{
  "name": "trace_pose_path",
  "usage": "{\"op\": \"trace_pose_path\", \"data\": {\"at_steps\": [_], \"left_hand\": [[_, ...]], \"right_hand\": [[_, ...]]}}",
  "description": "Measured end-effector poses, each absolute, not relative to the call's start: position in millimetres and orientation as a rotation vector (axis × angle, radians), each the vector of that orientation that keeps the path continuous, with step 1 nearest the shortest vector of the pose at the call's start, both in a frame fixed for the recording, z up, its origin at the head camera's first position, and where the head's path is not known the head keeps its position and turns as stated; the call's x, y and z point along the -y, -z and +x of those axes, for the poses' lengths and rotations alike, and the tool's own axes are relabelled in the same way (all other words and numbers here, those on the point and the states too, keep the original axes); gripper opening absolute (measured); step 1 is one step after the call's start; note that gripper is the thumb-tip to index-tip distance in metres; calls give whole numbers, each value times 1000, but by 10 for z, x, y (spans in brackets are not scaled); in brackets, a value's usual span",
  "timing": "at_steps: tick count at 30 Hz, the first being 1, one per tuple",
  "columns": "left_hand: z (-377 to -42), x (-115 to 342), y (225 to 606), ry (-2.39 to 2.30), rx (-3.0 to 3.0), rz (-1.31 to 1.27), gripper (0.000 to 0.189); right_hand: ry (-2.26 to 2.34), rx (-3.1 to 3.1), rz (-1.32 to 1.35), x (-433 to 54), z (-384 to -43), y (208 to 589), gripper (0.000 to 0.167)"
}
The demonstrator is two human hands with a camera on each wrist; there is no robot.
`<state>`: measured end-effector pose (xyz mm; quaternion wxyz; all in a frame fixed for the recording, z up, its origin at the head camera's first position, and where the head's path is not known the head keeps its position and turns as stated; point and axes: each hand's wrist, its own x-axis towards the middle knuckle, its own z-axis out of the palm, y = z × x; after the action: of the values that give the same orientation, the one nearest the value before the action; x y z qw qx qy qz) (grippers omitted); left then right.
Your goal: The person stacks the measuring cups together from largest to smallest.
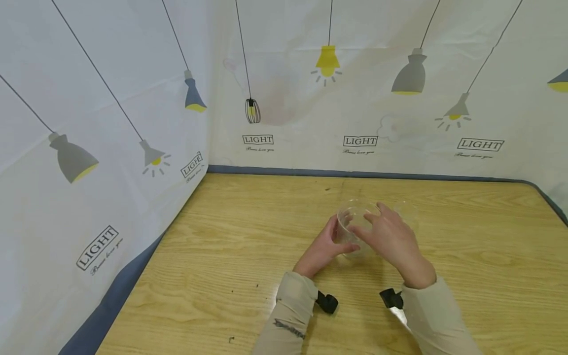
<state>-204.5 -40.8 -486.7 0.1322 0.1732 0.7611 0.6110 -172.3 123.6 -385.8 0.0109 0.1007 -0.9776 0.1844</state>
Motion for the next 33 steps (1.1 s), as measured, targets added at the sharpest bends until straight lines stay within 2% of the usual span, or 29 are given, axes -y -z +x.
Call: {"op": "trace_pose_path", "data": {"at_steps": [9, 18, 25, 33], "left_hand": [[-2070, 406, 4942, -1792, -2208, 519, 80], [-2073, 406, 4941, -1789, -2219, 512, 79], [-2072, 407, 4926, -1782, -2220, 516, 79], [-2075, 401, 4923, -1808, -2186, 539, 79]], "right_hand": [[-549, 3086, 305, -1234, -1702, 3857, 72], [-533, 3114, 312, -1250, -1718, 3868, 65], [-575, 3150, 306, -1275, -1733, 3863, 69], [-595, 3152, 331, -1295, -1737, 3857, 64]]}}
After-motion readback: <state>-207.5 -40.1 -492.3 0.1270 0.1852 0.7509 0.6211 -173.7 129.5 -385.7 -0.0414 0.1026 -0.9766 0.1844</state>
